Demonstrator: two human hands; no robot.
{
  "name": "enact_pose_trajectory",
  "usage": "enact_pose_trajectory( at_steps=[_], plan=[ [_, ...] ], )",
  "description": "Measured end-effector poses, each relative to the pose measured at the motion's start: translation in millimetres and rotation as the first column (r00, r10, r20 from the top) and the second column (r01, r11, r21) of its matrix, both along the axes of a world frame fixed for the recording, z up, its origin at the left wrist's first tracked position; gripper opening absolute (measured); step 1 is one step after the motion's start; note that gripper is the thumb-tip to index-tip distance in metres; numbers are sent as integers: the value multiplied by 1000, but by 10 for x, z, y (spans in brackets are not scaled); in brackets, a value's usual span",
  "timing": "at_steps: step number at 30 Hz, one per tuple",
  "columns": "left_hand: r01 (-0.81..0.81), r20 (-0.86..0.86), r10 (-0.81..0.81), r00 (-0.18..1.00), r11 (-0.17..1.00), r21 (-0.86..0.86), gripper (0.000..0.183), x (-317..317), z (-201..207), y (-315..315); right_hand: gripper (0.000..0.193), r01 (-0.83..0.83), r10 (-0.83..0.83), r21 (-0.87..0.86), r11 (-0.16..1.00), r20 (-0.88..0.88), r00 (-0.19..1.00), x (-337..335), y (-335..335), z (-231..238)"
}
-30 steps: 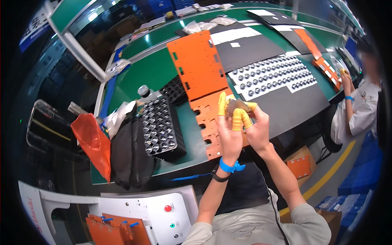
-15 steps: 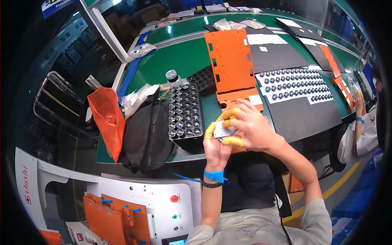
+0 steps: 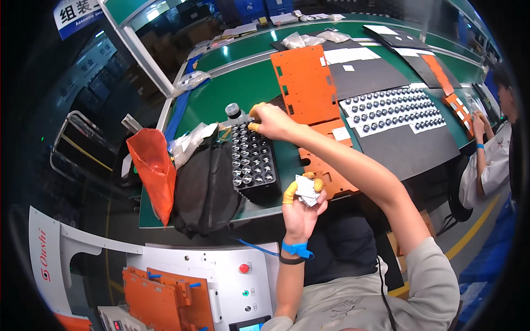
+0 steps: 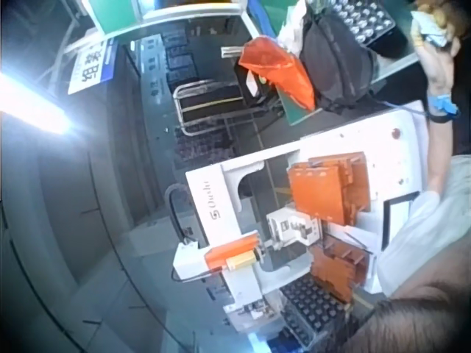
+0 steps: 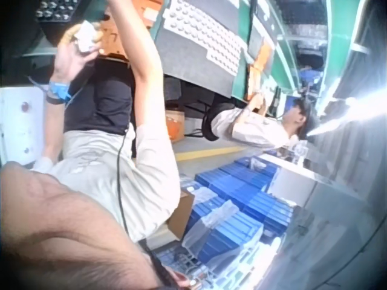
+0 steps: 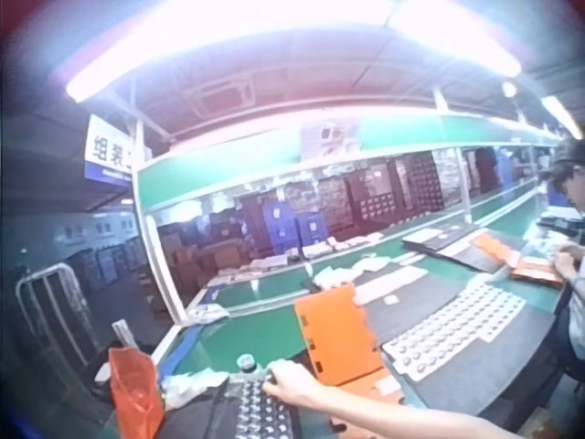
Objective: The person operates a press machine to process small components, then places them into orange trays. They handle small white rectangular parts and metallic cylindrical components, arranging them into slots on the trays. The person repeatedly loads trays into the machine and unloads them onto the workbench.
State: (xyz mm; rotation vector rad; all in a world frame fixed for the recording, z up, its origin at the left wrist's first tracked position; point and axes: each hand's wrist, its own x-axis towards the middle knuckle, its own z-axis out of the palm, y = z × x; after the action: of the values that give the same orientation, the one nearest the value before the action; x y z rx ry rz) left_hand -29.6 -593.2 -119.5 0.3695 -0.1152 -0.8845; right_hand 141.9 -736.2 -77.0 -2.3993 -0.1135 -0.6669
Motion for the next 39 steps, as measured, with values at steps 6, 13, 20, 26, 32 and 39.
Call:
enact_pose_trajectory(
  at_steps=[6,13,20,26,32,39],
  plan=[
    [-27,57,28,998,1000,-14,53,-48,-59,86,23,-54,49,-123,991,-38,998,178,-8,38],
    [-125,51,125,991,992,1,72,-68,-81,-104,24,-86,132,472,877,-65,989,49,-184,214],
    [-246,123,238,963,968,48,73,-94,-91,-132,23,-393,391,689,609,170,904,-1123,-15,326],
    [-321,227,289,930,939,123,64,-209,-6,-75,25,-368,296,589,720,219,930,-2196,-47,184],
    [-260,295,224,929,962,87,52,-281,13,7,27,-217,166,445,869,152,974,-2417,-103,73],
    [-359,384,298,874,928,97,56,-399,3,95,22,-182,303,626,758,-90,949,-2500,-137,15]
  ],
)
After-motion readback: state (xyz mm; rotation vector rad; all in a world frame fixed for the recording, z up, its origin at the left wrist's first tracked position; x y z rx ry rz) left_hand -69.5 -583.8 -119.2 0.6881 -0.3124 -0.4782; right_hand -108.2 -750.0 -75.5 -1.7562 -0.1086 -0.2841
